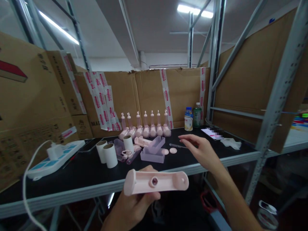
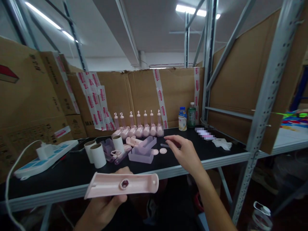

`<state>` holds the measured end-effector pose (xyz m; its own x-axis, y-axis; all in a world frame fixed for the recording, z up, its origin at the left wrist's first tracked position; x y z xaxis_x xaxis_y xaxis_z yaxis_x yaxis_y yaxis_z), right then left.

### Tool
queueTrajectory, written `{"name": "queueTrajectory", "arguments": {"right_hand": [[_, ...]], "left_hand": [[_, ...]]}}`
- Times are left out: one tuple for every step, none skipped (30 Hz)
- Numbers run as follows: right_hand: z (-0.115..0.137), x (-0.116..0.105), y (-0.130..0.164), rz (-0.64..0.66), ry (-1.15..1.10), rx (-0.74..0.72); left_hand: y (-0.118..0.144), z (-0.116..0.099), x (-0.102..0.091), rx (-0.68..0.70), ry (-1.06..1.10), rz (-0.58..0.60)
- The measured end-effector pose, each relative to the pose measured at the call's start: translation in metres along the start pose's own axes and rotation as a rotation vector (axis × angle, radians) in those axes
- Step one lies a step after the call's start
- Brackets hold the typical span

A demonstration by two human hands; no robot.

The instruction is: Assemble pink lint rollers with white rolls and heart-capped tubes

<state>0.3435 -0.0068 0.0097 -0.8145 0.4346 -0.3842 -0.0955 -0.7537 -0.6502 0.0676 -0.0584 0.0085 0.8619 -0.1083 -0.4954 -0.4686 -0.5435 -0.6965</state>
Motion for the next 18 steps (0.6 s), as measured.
{"name": "queueTrajectory", "arguments": {"right_hand": [[-0.017,0.006,-0.004,-0.017,0.186,0.001],[-0.034,0.012,-0.007,-0.020,0.254,0.017],[-0.048,0.018,-0.010,-0.013,0.303,0.025],[-0.061,0.024,-0.012,0.001,0.340,0.027],[-0.070,0.030,-0.013,0.016,0.354,0.027],[-0.077,0.036,-0.014,0.032,0.371,0.021],[-0.083,0.041,-0.014,0.048,0.388,0.015],[-0.087,0.046,-0.014,0.062,0.402,0.012],[-0.090,0.049,-0.014,0.073,0.416,0.012],[-0.094,0.052,-0.013,0.081,0.429,0.017],[-0.097,0.054,-0.013,0.084,0.442,0.027],[-0.100,0.056,-0.013,0.080,0.454,0.040],[-0.103,0.056,-0.013,0.072,0.466,0.054],[-0.106,0.057,-0.013,0.062,0.476,0.068],[-0.109,0.057,-0.012,0.050,0.484,0.079],[-0.111,0.057,-0.012,0.038,0.489,0.088],[-0.112,0.057,-0.012,0.025,0.490,0.093],[-0.111,0.057,-0.011,0.010,0.488,0.095]], "left_hand": [[0.000,0.001,0.000,-0.010,-0.024,-0.018],[0.000,0.002,0.000,-0.024,-0.048,-0.032],[-0.001,0.002,0.001,-0.030,-0.064,-0.039],[-0.002,0.001,0.001,-0.030,-0.071,-0.044],[-0.003,0.001,0.002,-0.028,-0.072,-0.042],[-0.003,0.000,0.003,-0.024,-0.071,-0.034],[-0.004,0.000,0.005,-0.014,-0.073,-0.021],[-0.003,-0.001,0.006,0.004,-0.085,-0.020],[-0.003,-0.001,0.006,0.033,-0.110,-0.032],[-0.002,-0.001,0.007,0.063,-0.146,-0.052],[0.000,-0.001,0.008,0.100,-0.179,-0.070],[0.002,0.000,0.008,0.132,-0.206,-0.082],[0.004,0.001,0.009,0.152,-0.222,-0.093],[0.005,0.003,0.011,0.160,-0.230,-0.098],[0.007,0.005,0.012,0.159,-0.227,-0.095],[0.009,0.006,0.013,0.154,-0.218,-0.097],[0.010,0.008,0.014,0.146,-0.204,-0.100],[0.011,0.009,0.014,0.139,-0.187,-0.105]]}}
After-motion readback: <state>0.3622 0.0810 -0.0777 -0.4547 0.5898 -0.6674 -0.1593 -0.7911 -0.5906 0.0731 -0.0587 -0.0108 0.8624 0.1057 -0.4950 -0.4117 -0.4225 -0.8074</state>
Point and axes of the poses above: each hand's wrist, its own y-axis away from the middle knuckle, its own x-axis out of the palm, z = x × y, the point moved 3 cm from there along -y, towards the middle knuckle, and after that the axes turned 3 degrees about -z, right-handed, at the moved point
